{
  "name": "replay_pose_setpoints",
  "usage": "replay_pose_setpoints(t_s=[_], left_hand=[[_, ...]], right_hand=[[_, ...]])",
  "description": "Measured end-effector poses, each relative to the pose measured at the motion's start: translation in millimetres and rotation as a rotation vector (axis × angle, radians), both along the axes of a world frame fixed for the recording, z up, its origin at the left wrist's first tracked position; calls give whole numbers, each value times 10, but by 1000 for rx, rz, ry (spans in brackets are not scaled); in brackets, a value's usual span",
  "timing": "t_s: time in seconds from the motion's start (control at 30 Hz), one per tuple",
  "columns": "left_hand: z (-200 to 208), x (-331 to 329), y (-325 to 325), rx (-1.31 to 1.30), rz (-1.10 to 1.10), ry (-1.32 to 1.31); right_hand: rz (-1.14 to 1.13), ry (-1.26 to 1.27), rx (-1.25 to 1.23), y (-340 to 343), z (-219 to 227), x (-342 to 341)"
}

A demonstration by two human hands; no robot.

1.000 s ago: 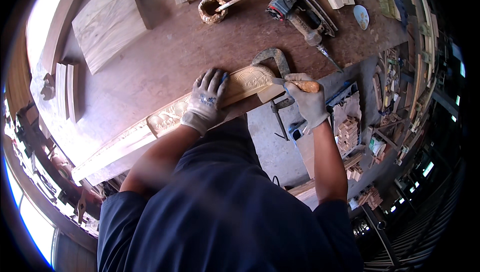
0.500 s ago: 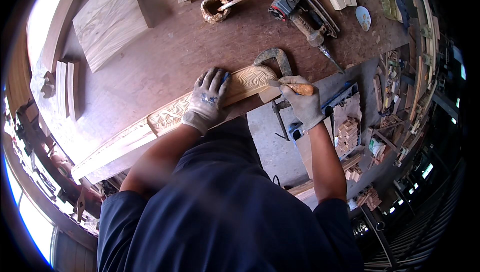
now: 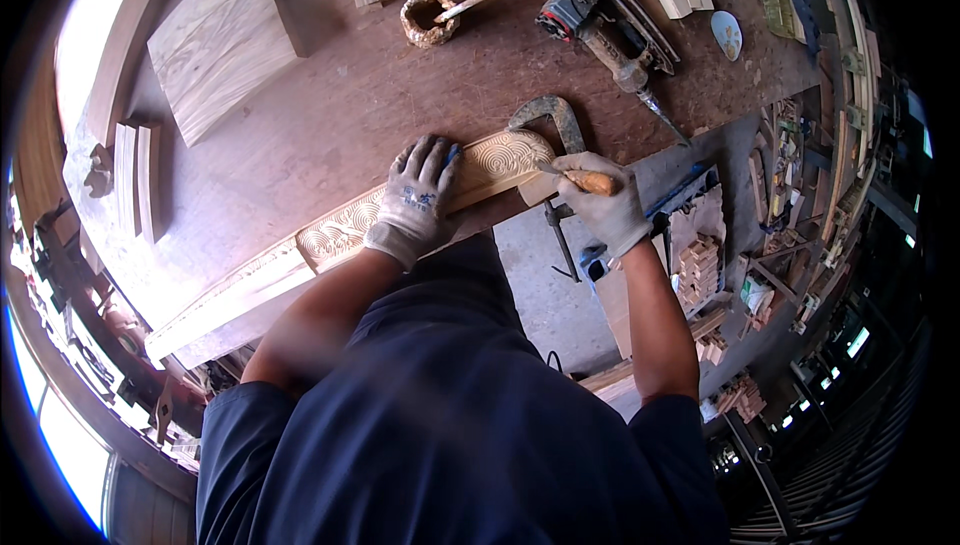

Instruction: The person carves a decorative pattern into a long wooden plank using a chisel and mallet. They secure the plank with a clamp, chip away wood to form a repeating design, and periodically inspect the progress. The person repositions the plank and continues carving along its length.

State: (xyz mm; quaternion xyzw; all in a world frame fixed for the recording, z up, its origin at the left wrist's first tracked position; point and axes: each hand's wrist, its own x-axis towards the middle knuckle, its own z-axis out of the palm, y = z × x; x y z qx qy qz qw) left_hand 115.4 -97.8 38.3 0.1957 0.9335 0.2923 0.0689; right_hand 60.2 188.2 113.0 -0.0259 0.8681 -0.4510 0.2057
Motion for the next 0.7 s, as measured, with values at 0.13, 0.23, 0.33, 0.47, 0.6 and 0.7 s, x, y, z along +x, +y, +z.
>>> replay_pose_setpoints(t_s=[0.13,0.23,0.33,0.47,0.6,0.7], left_hand=[[17,-4,3,11,3,6],[13,-4,2,15,2,5],[6,-2,2,23,6,1],[-8,-2,5,24,6,18],[-22,6,6,41,9,29],[-22,-10,7,-8,4,26]], right_hand=[[3,-50,-15,28,30,-34],[26,-44,-30,106,23,-74],[21,-71,-23,163,41,-112],[103,9,-7,153,63,-138],[117,110,61,209,139,-136],[-59,212,122,375,140,-134]])
